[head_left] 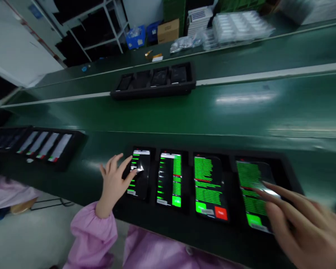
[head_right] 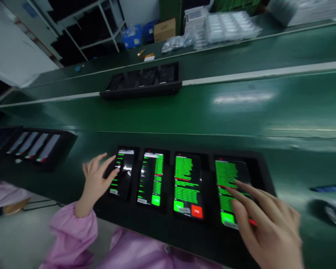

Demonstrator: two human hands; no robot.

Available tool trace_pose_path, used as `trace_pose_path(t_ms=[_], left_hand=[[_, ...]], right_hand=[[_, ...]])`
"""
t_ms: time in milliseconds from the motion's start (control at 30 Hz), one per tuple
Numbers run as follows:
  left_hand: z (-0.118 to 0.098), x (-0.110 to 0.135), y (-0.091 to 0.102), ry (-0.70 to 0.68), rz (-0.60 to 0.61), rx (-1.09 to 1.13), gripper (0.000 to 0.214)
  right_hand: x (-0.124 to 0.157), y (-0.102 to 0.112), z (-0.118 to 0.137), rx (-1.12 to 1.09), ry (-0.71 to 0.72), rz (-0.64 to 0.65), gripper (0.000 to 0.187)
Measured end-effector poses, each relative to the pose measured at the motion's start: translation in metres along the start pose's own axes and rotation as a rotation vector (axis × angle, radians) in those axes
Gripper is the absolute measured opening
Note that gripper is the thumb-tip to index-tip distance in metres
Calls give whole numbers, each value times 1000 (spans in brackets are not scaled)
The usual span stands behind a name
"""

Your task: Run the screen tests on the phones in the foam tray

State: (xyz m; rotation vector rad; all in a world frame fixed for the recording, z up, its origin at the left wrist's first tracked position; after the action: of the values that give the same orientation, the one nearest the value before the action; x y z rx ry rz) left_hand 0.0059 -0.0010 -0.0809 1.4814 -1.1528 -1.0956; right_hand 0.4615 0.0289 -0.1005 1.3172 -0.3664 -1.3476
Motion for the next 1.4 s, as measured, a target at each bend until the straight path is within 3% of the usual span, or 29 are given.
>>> trace_pose_path(t_ms=[100,233,333,433,500,567,733,867,933,1033,1133,1233,1400], left_hand=[[0,7,2,-12,5,12,37],[-9,48,2,1,-102,62,46],[-29,83,-5,3,-46,49,49],[-55,103,-10,-32,13,-7,51],[-66,103,-11,-41,38,-44,52],[-66,94,-9,-8,30,-70,50],[-34,44,-7,139,-9,-162,49],[-23,23,-1,109,63,-178,42],[-26,31,3,84,24,-162,43],[-34,57,5,55,-141,-42,63],[-52,86,-6,-24,-19,36,72],[-80,104,-18,-67,94,-86,62],[-113,92,-25,-82,132,-219,51]], right_hand=[[6,6,12,55,44,32,27],[34,10,35,134,9,90,31],[57,3,48,250,-85,151,43],[68,-5,58,294,-166,275,54],[68,-9,63,252,-201,355,59],[65,-10,66,195,-220,354,62],[54,-14,63,102,-197,236,62],[55,-13,58,115,-180,226,61],[59,-7,56,159,-194,266,59],[65,0,53,256,-284,338,52],[66,-1,56,382,-367,329,48],[63,-7,69,415,-337,317,48],[46,-27,68,247,-178,374,52]])
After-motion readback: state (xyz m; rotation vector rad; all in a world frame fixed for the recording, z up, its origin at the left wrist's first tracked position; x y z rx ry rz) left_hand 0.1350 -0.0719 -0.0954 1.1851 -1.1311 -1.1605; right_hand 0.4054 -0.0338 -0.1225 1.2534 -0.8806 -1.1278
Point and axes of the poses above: each hand's wrist, its own x-axis away from the middle knuckle, its own y-axis out of the back of the hand, z = x × y, the point moved 1 cm from there along -x, towards the middle knuckle, and after that the axes turned 6 degrees about z, right-handed, at the moved point
